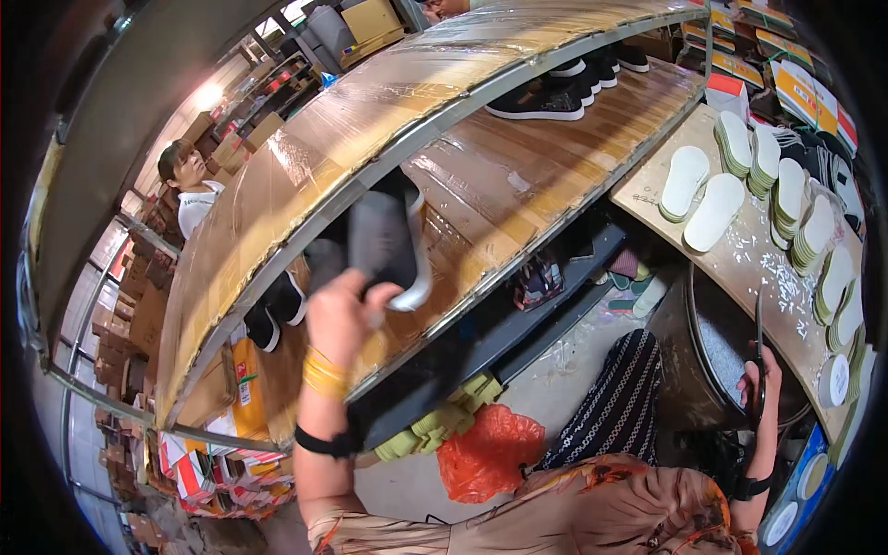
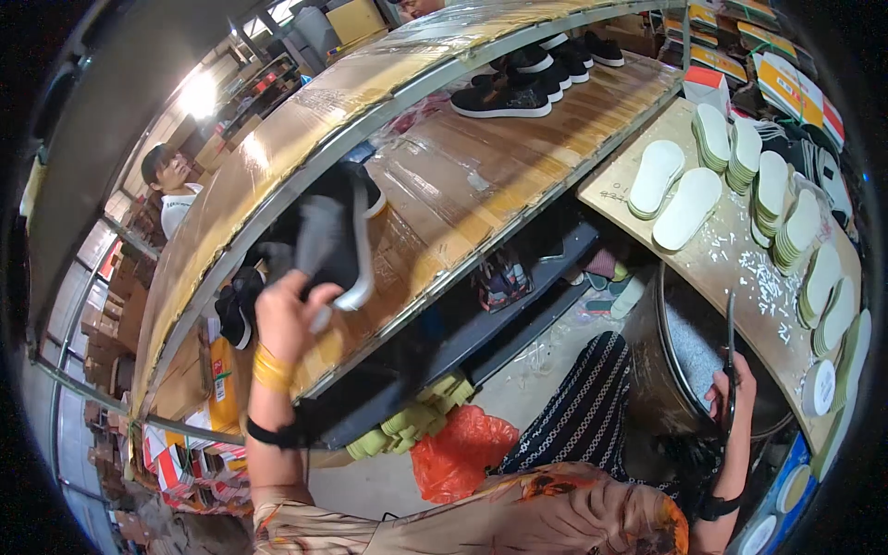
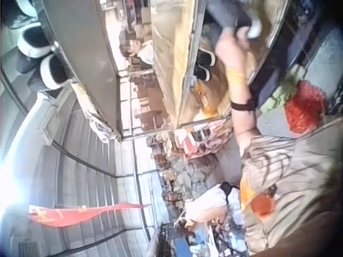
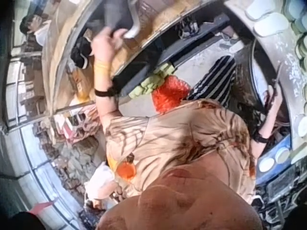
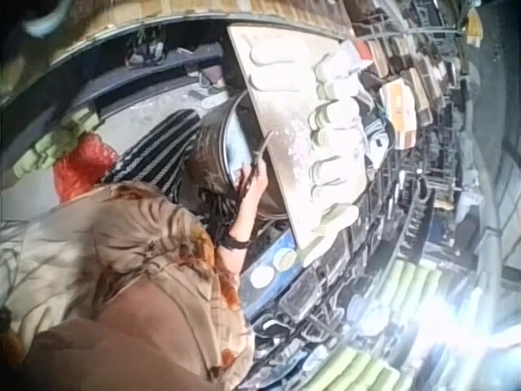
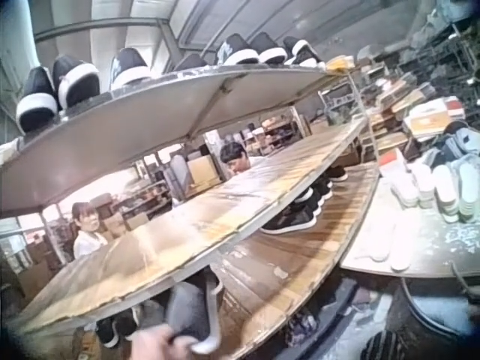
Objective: Insert insoles into shoes and trim excess material using scissors.
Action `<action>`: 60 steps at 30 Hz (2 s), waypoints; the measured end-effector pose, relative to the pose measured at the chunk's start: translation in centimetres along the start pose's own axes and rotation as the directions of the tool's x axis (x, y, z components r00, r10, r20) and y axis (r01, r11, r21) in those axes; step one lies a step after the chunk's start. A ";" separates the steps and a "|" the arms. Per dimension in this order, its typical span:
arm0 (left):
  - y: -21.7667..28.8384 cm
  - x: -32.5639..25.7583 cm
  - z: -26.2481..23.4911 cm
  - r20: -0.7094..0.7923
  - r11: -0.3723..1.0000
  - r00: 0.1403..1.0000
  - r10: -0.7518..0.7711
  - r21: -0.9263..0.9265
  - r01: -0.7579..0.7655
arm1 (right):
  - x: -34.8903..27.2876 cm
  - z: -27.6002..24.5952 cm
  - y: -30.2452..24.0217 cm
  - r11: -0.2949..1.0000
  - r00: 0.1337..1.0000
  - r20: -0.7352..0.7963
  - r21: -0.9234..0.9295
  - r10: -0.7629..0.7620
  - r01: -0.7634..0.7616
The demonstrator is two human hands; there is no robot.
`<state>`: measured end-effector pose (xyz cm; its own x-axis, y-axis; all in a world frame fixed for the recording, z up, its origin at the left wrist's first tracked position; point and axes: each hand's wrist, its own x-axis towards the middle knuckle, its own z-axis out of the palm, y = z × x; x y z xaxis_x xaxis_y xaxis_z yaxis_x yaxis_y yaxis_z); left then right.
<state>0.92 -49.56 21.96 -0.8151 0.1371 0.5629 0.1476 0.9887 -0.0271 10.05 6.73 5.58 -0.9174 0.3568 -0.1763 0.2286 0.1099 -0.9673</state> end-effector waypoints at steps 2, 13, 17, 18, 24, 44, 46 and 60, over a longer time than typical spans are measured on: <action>-8.0 2.1 2.5 0.000 0.975 0.998 -0.070 0.212 0.068 | 0.0 1.2 -0.8 0.999 1.000 -0.005 -0.033 0.023 -0.023; -5.4 8.1 13.5 0.319 0.988 0.948 0.011 0.141 -0.059 | -3.3 -2.6 -3.8 0.944 0.940 -0.091 0.074 0.328 -0.322; 17.3 4.6 13.0 0.330 0.721 0.673 0.662 -0.525 -0.451 | -7.3 -10.2 -3.1 0.986 0.935 -0.335 0.149 0.116 -0.069; 23.8 3.2 14.4 0.394 0.526 0.608 0.689 -0.849 -0.046 | -8.4 -12.3 -2.7 0.997 0.869 -0.492 0.076 0.044 -0.007; 43.5 -2.9 12.5 0.149 0.196 0.140 0.979 -0.880 -0.434 | -22.4 -29.4 2.4 0.776 0.108 -0.942 -0.324 -0.318 -0.541; 50.7 -4.4 15.7 0.169 0.193 0.094 0.981 -0.868 -0.457 | -40.6 -36.6 10.0 0.376 -0.217 -0.946 0.115 -0.242 -0.920; 50.0 -4.4 16.4 0.133 0.186 0.151 0.980 -0.883 -0.430 | -39.9 -38.5 11.5 0.434 -0.193 -0.920 0.028 -0.341 -0.900; 43.7 -3.4 17.7 0.052 0.217 0.379 0.924 -0.887 -0.408 | -40.7 -49.3 19.3 0.262 0.143 -0.989 -0.149 -0.044 -0.954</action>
<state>0.17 -5.71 4.22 -0.2016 0.9686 0.1454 0.8613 0.1047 0.4972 67.83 40.12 3.11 0.1812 0.9634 0.1974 0.9832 -0.1730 -0.0578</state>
